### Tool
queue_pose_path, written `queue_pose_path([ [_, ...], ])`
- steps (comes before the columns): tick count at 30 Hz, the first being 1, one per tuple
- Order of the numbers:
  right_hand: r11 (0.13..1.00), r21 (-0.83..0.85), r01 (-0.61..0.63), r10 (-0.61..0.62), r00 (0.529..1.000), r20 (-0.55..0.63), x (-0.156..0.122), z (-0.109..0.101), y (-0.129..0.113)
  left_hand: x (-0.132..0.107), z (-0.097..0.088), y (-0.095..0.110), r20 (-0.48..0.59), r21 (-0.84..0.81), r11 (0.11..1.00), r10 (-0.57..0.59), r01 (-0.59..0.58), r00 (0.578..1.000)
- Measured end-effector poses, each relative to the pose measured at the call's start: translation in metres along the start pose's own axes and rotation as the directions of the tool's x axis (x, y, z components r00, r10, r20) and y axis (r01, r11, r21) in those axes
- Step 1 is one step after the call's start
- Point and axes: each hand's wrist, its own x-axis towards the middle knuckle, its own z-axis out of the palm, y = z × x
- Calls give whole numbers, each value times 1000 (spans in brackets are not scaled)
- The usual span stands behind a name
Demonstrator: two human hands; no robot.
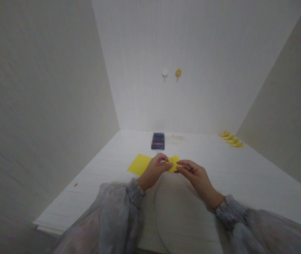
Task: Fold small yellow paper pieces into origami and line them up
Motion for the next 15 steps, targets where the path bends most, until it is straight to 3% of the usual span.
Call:
queue_pose_path([
  [6, 974, -186, 130, -97, 979, 177, -3, -10, 1, 1, -4, -3, -47, -17, 999, -45, 44, 998],
  [10, 923, -300, 240, -178, 959, 219, -1, -16, 0, 0, -7, -6, -22, -15, 999, -51, 51, 998],
  [15, 901, -339, 271, -179, 943, 280, 2, -18, 0, -1, -6, -5, -40, 81, 995, -54, 58, 998],
])
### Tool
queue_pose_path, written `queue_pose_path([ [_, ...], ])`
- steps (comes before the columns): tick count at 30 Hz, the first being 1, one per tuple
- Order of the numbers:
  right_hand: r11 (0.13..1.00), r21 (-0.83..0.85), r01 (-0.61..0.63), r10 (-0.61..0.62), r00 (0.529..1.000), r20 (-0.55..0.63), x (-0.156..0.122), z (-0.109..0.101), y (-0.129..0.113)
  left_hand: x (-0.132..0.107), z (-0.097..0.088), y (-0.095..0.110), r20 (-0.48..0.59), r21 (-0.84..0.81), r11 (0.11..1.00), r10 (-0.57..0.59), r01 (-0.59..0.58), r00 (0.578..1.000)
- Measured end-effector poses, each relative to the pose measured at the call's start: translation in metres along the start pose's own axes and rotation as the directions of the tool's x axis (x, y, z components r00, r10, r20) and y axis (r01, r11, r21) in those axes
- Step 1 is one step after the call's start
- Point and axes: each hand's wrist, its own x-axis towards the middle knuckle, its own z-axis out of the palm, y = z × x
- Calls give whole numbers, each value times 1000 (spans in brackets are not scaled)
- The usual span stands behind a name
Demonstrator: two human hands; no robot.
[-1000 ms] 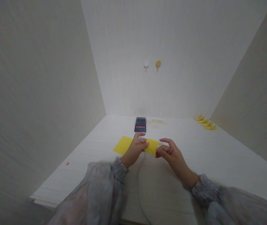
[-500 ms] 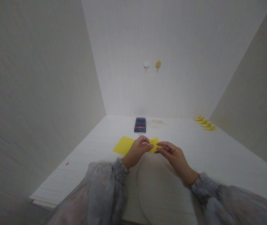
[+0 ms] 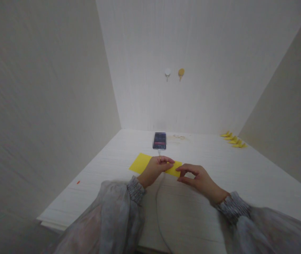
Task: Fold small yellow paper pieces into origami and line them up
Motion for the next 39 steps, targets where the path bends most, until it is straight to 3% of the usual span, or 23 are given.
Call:
queue_pose_path([
  [8, 987, 141, -78, 79, 997, 1, 1, 3, 4, -1, -1, 0, 55, 118, 993, -3, -3, 998],
  [13, 995, 72, -71, 74, 997, -32, 2, 3, 1, 0, 0, 0, 77, 142, 990, -13, 2, 997],
  [18, 1000, -19, 7, -9, 993, -121, 3, 2, -5, 1, 1, 0, 67, 150, 989, -3, -7, 998],
  [22, 996, -35, 83, -86, 993, -85, 3, 3, -6, 2, 1, 0, 23, 179, 984, 18, -22, 1000],
  [28, 996, -20, 89, -90, 994, -60, 3, 3, -1, 2, 0, 1, -13, 193, 981, 28, -25, 1000],
  [35, 972, 231, -41, 66, 992, -103, 3, 7, 1, 1, 1, 0, 21, 187, 981, 46, -49, 999],
  [39, 927, 344, -151, 197, 975, -104, 3, 8, 4, 0, 3, 2, 82, 222, 965, 121, -137, 989],
])
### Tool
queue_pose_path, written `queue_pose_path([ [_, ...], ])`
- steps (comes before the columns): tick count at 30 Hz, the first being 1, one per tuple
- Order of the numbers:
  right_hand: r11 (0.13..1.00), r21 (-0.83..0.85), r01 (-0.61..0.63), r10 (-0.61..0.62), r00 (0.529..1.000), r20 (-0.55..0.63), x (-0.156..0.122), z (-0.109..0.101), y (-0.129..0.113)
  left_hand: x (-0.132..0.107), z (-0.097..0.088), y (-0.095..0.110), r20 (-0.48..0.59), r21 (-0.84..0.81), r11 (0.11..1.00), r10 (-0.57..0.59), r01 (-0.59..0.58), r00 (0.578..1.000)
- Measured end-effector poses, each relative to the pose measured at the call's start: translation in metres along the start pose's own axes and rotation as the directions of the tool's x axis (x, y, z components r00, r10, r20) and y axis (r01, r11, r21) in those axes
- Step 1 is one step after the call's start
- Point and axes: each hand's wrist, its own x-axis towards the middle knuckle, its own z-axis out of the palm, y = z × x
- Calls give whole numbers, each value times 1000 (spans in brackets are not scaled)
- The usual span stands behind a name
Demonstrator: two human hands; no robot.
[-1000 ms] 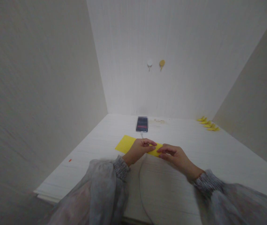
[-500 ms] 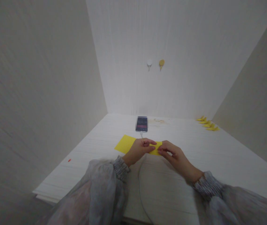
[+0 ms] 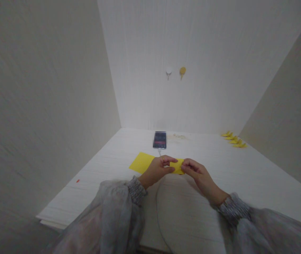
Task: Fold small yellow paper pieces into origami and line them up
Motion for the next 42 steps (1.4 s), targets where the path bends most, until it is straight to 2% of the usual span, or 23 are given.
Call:
queue_pose_path([
  [3, 999, 15, -45, 46, 998, -31, 0, 1, 0, 0, 1, 3, 44, 23, 998, 55, -56, 998],
  [10, 996, -42, -77, 72, 991, -117, -1, 5, -5, -1, 1, 8, 82, 30, 997, 68, -71, 994],
  [19, 996, -53, -75, 66, 987, -146, -3, 4, -3, -4, 1, 12, 156, -66, 995, 83, -74, 984],
  [23, 994, -73, -79, 67, 987, -146, -3, 5, -4, -4, 2, 13, 128, -55, 998, 31, -24, 991],
  [28, 989, -114, -93, 75, 986, -151, -4, 9, -8, 0, 2, 6, 59, 37, 997, 69, -72, 996],
  [33, 988, -113, -105, 88, 986, -139, -4, 8, -9, 2, 1, 3, 43, 63, 996, 62, -64, 997],
  [42, 991, -68, -115, 103, 981, -166, -4, 11, -6, 0, 2, 8, 38, 38, 999, 23, -25, 999],
])
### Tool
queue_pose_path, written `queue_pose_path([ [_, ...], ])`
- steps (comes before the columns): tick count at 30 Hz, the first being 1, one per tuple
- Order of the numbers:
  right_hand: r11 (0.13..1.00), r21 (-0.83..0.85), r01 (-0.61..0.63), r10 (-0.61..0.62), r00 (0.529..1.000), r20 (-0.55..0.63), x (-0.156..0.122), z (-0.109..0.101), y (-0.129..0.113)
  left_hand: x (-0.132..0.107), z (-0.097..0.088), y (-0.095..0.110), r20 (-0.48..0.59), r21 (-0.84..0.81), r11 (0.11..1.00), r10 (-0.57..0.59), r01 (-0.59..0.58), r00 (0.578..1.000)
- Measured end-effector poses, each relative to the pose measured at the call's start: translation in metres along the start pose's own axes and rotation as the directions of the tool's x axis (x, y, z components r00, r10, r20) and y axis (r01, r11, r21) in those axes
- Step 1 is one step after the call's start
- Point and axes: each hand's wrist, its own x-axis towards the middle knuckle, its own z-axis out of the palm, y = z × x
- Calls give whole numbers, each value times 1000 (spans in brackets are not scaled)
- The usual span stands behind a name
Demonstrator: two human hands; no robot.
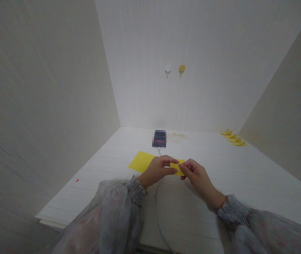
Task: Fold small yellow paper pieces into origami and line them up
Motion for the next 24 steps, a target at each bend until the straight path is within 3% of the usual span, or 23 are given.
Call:
queue_pose_path([
  [5, 997, -26, 68, -68, 998, -3, 2, 0, 2, 0, 1, 1, -8, -11, 1000, -5, 5, 1000],
  [12, 999, 7, 41, -41, 999, -19, 1, 1, 2, 0, 1, 2, -11, -19, 1000, -4, 4, 1000],
  [20, 960, 279, 17, -19, 1000, 3, 2, 4, 2, -1, 3, 0, 27, -136, 984, -109, 111, 994],
  [24, 942, 333, 33, -33, 999, -6, 1, 3, 1, -1, 4, -1, 39, -178, 978, -104, 110, 994],
])
